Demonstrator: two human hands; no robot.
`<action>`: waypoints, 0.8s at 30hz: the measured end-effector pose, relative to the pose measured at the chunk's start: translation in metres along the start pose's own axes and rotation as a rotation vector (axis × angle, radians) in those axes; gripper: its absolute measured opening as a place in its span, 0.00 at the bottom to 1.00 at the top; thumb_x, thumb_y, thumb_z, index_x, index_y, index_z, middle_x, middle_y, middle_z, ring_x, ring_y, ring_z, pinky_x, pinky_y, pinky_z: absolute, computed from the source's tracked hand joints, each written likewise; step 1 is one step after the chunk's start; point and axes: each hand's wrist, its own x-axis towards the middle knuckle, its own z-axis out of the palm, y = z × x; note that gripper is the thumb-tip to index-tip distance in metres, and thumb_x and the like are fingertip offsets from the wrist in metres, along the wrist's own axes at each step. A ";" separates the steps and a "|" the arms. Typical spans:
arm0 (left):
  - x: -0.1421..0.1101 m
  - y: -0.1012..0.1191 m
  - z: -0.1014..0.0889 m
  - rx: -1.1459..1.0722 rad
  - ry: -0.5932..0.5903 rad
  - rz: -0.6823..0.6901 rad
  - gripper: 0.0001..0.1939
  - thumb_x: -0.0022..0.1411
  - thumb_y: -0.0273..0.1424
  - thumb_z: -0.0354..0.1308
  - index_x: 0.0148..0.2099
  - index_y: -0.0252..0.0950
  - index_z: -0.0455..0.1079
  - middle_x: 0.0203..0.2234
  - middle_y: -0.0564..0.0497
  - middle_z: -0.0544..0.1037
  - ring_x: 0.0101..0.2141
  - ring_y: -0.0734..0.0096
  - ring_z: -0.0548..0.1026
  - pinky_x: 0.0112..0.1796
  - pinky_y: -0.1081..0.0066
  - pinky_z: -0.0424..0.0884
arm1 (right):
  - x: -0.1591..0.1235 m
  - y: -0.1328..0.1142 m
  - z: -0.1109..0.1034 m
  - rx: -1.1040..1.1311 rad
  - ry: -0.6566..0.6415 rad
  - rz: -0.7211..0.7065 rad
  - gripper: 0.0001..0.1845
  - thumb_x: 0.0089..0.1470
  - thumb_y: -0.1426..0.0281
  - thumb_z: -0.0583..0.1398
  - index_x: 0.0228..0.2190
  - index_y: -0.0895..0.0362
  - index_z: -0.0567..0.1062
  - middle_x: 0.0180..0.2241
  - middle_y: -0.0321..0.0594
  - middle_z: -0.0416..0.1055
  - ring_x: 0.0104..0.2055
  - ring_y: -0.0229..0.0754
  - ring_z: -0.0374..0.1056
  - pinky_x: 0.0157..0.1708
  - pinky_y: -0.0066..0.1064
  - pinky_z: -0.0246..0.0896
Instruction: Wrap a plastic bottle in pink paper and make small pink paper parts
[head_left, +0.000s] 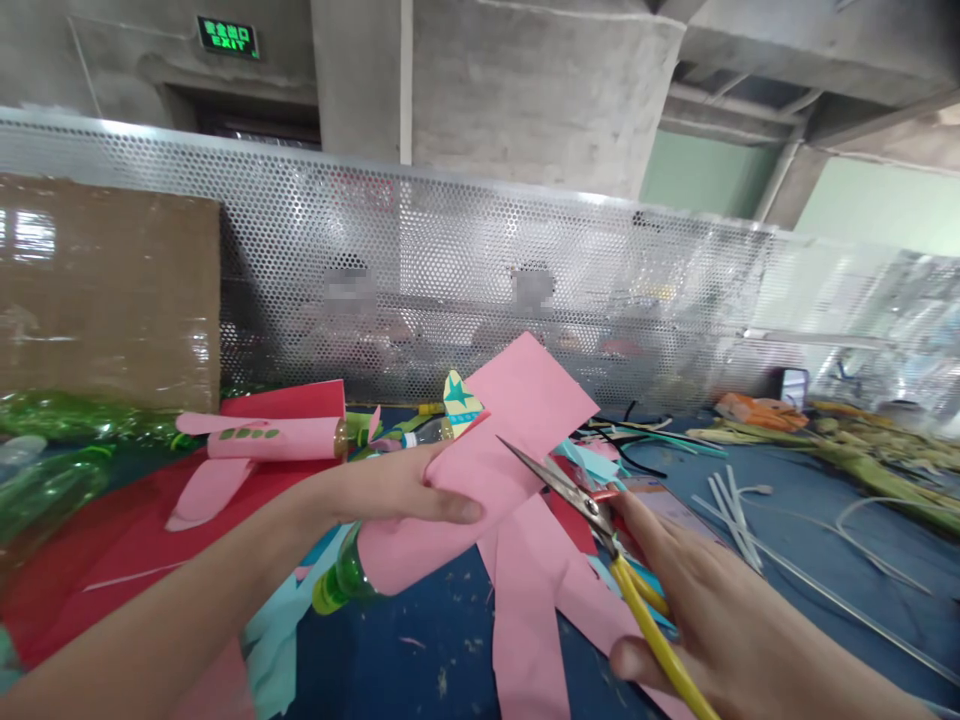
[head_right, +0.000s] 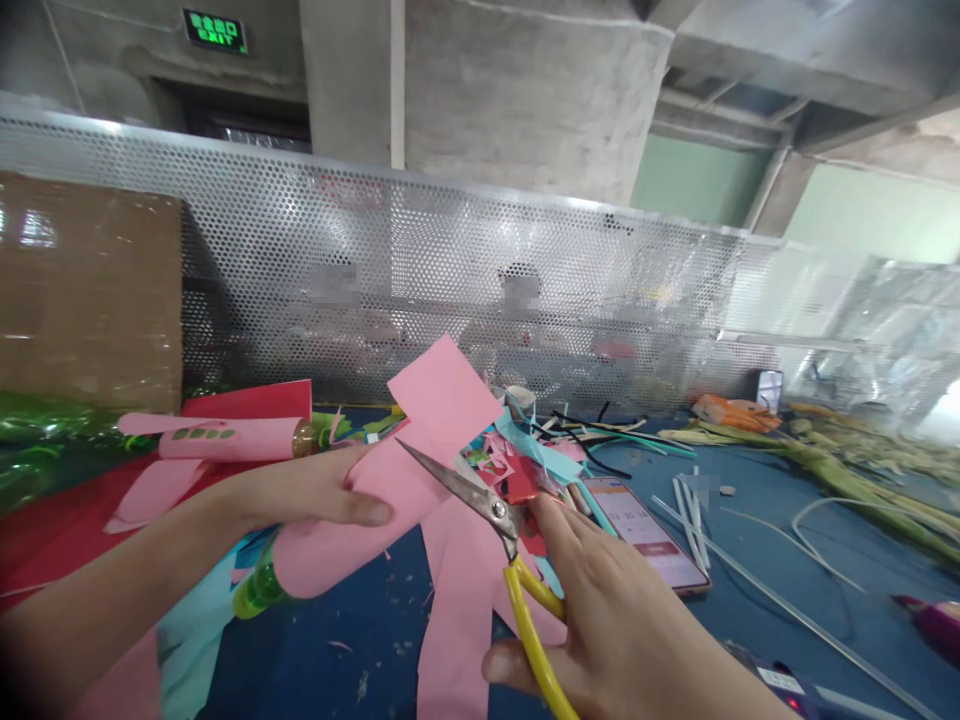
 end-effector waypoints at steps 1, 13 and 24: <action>0.000 0.000 0.000 -0.001 -0.003 0.000 0.36 0.53 0.43 0.66 0.61 0.38 0.61 0.52 0.44 0.74 0.52 0.53 0.72 0.49 0.59 0.69 | 0.000 0.000 0.000 0.023 -0.011 0.007 0.36 0.56 0.40 0.44 0.43 0.59 0.65 0.33 0.51 0.77 0.29 0.49 0.76 0.23 0.36 0.71; 0.000 0.001 -0.001 0.100 0.036 -0.012 0.38 0.53 0.44 0.65 0.63 0.39 0.59 0.51 0.45 0.75 0.51 0.50 0.71 0.46 0.60 0.69 | 0.000 -0.001 -0.001 0.233 -0.176 0.188 0.35 0.53 0.39 0.49 0.43 0.57 0.66 0.27 0.41 0.73 0.22 0.45 0.67 0.22 0.33 0.61; 0.002 -0.005 -0.004 0.136 0.027 0.003 0.35 0.55 0.42 0.65 0.63 0.41 0.60 0.56 0.47 0.71 0.55 0.52 0.67 0.51 0.60 0.65 | -0.007 0.009 0.016 0.210 -0.351 0.368 0.29 0.52 0.43 0.53 0.40 0.55 0.64 0.27 0.41 0.74 0.24 0.47 0.67 0.23 0.33 0.57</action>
